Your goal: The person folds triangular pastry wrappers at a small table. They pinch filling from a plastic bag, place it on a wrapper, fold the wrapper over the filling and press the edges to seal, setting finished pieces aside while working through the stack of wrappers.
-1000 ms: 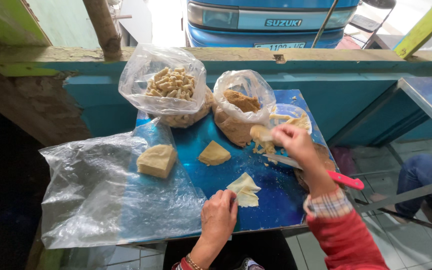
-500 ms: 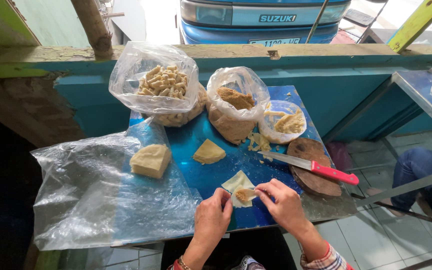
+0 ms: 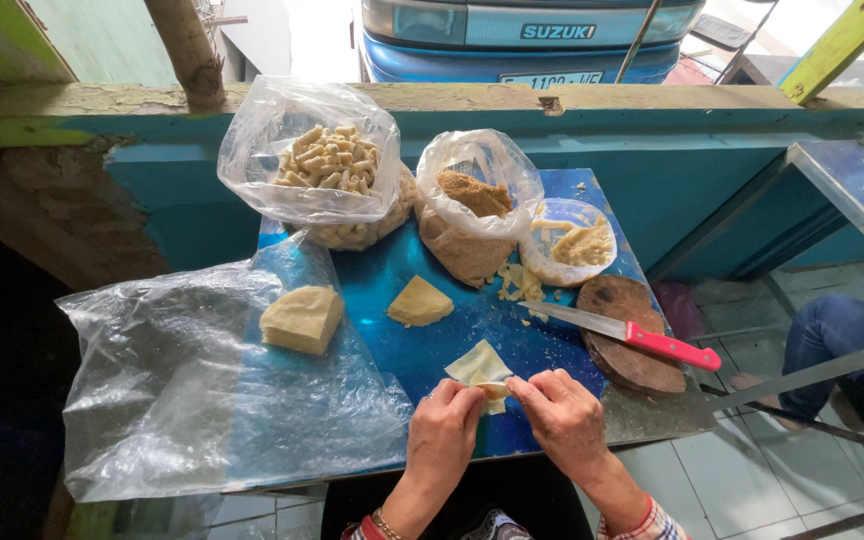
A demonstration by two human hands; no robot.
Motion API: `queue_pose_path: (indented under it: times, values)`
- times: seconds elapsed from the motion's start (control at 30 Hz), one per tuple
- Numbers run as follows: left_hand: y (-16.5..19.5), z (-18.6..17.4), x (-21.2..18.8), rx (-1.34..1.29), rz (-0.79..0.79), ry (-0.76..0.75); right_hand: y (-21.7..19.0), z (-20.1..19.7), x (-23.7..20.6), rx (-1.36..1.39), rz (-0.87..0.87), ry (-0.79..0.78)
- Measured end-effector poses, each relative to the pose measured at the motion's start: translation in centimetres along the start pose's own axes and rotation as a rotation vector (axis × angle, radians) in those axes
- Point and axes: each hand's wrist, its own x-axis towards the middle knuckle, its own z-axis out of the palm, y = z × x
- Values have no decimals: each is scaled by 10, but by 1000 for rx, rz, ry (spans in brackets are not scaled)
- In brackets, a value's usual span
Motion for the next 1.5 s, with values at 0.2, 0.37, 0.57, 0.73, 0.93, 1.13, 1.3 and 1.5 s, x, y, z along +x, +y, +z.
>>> queue_pose_path:
  times: [0.2,0.37,0.57,0.73,0.93,1.13,1.3,1.5]
  values:
    - [0,-1,-3,99,103,-32,-1,0,0,28,17,-11]
    - [0,-8,-5,18,69,-26,2,1,1,32,14,39]
    - [0,-13,-4,-85,-46,-23,13,10,-8,177,299,-21]
    - [2,-15,-4,-1,-36,20,57,21,5,525,643,-165]
    - [2,-15,-4,-6,2,5,127,26,109,574,725,-23]
    - [1,-14,-3,3,1,-8,101,59,215,-160,202,63]
    - [-1,-14,-5,4,16,-28,50,29,137,-118,81,131]
    - [0,-12,-3,33,63,-24,-6,-3,1,119,436,-191]
